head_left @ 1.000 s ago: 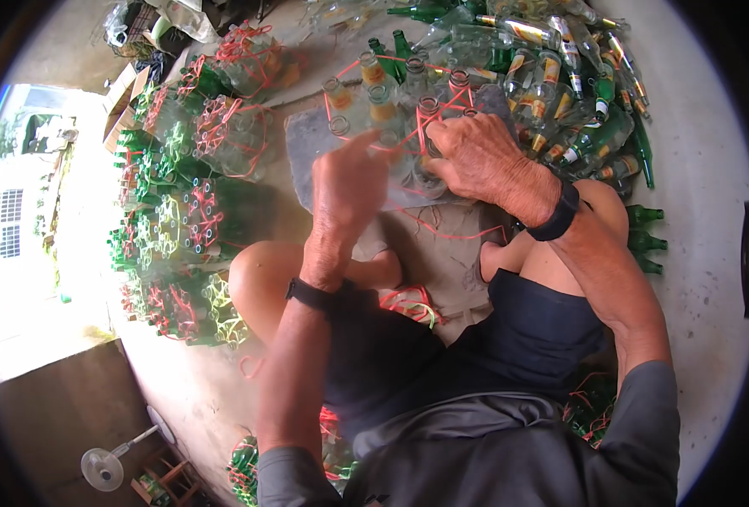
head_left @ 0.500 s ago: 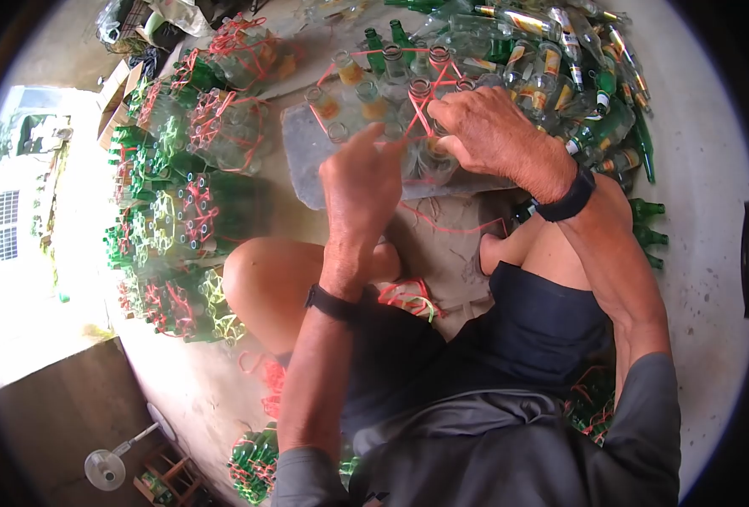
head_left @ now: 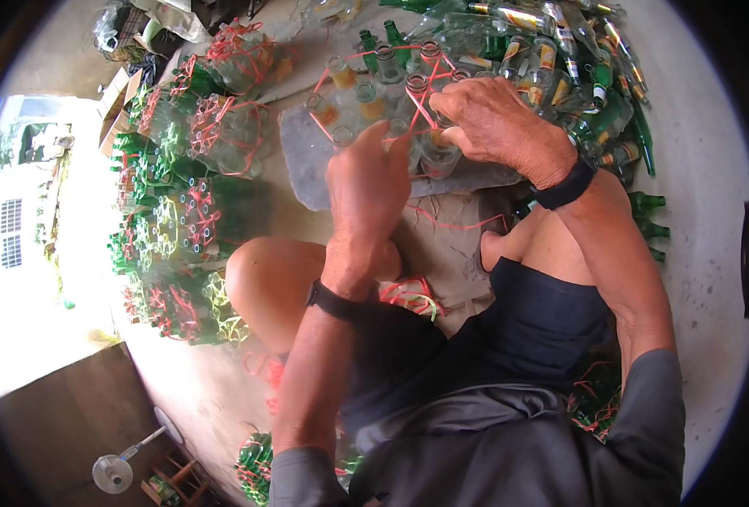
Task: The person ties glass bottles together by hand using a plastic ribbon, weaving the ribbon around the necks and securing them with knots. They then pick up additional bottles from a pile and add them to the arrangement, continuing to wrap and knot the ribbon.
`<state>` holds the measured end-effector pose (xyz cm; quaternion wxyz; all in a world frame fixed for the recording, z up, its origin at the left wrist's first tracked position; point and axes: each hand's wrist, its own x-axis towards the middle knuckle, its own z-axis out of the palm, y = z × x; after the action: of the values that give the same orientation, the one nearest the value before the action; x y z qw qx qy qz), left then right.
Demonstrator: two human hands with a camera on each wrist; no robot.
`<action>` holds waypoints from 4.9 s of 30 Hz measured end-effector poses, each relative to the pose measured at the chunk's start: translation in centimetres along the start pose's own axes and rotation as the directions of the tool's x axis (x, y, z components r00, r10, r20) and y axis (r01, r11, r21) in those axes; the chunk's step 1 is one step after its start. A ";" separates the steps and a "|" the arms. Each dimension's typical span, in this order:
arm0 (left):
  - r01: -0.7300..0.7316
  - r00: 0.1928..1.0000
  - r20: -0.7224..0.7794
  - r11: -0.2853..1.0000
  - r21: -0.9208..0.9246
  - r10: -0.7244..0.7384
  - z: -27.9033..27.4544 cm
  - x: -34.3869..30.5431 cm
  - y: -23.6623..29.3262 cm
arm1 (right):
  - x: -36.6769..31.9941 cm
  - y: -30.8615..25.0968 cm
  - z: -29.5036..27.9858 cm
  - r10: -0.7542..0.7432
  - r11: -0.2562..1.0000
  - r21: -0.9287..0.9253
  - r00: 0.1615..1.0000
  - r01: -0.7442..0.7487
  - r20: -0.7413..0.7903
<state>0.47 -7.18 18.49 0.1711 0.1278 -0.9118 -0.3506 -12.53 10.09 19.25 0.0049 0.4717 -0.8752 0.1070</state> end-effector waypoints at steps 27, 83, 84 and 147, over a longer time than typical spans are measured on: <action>-0.475 0.831 0.412 0.863 0.174 0.374 -2.3 8.1 0.7 | 0.4 -1.3 0.7 0.068 0.997 0.032 0.996 -0.067 -0.055; -0.515 0.812 0.483 0.792 0.328 0.328 -2.1 10.1 -2.2 | -0.1 -2.4 1.4 0.183 0.982 0.064 0.978 -0.178 -0.100; -0.519 0.809 0.486 0.789 0.328 0.330 -2.1 9.7 -2.3 | -0.1 -2.4 1.4 0.186 0.981 0.066 0.977 -0.180 -0.102; 0.085 0.980 -0.145 0.945 -0.315 -0.137 0.7 -1.5 -4.1 | 0.3 -2.6 0.9 0.202 0.975 0.115 0.976 -0.192 -0.080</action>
<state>2.06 -9.19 14.91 0.2435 0.1794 -0.8202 -0.4856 -10.51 8.28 18.83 0.0091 0.3769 -0.9096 0.1749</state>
